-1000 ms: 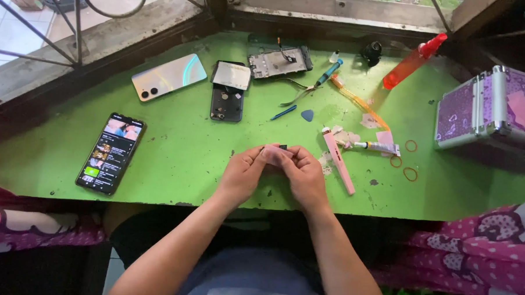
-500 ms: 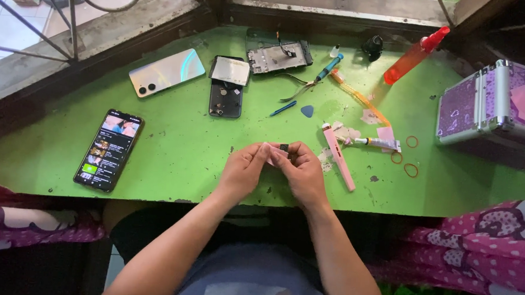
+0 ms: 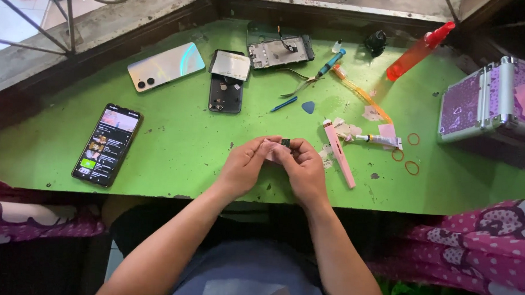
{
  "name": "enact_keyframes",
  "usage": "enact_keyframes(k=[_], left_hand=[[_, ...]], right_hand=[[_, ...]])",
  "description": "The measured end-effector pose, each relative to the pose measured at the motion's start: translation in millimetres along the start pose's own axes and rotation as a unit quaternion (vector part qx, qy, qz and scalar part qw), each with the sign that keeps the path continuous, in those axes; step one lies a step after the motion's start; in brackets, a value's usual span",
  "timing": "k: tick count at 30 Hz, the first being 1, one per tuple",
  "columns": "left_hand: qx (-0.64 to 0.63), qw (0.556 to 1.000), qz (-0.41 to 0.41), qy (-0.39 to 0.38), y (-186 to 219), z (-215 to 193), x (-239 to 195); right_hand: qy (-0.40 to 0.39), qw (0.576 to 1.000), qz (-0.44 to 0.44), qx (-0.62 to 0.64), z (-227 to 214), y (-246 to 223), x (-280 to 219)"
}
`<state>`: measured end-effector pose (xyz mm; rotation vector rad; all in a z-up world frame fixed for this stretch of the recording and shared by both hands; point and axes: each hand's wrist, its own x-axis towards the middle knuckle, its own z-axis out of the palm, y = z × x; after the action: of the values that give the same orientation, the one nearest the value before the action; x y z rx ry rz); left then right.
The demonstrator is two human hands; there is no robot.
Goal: The person uses a pink pen-like tool to scrape residue from a small circuit board, then wipes the board with a pink tissue. The person handles the board and tissue throughout the clip.
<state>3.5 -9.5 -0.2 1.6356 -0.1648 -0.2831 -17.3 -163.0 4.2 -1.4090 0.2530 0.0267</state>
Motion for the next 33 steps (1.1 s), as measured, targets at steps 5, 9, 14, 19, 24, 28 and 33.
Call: enact_keyframes(k=[5,9,14,19,24,28,33], left_hand=[[-0.04,0.999,0.012,-0.006,-4.1,2.7,-2.4],[-0.037,0.998,0.04,-0.009,-8.0,6.0,-3.4],[-0.012,1.0,0.006,0.0,-4.1,4.7,-1.1],[0.017,0.998,-0.047,0.03,-2.1,5.0,-1.4],[0.015,0.998,-0.044,0.048,5.4,8.4,-5.2],[-0.003,0.999,-0.015,0.048,-9.8,8.2,-3.2],[-0.019,0.999,-0.028,0.01,-2.1,8.0,-4.5]], right_hand=[[0.02,1.0,-0.013,-0.01,8.2,-6.9,-3.3],[0.026,0.998,-0.025,-0.043,-4.8,26.3,10.6],[0.035,0.998,-0.031,-0.034,15.9,-14.7,-6.8],[0.016,0.998,-0.046,-0.039,7.1,1.6,-4.8],[-0.013,0.999,-0.04,0.014,6.7,0.3,-9.5],[0.003,0.998,-0.06,0.008,3.2,8.4,-7.6],[-0.009,0.997,-0.076,0.012,7.5,1.7,-12.6]])
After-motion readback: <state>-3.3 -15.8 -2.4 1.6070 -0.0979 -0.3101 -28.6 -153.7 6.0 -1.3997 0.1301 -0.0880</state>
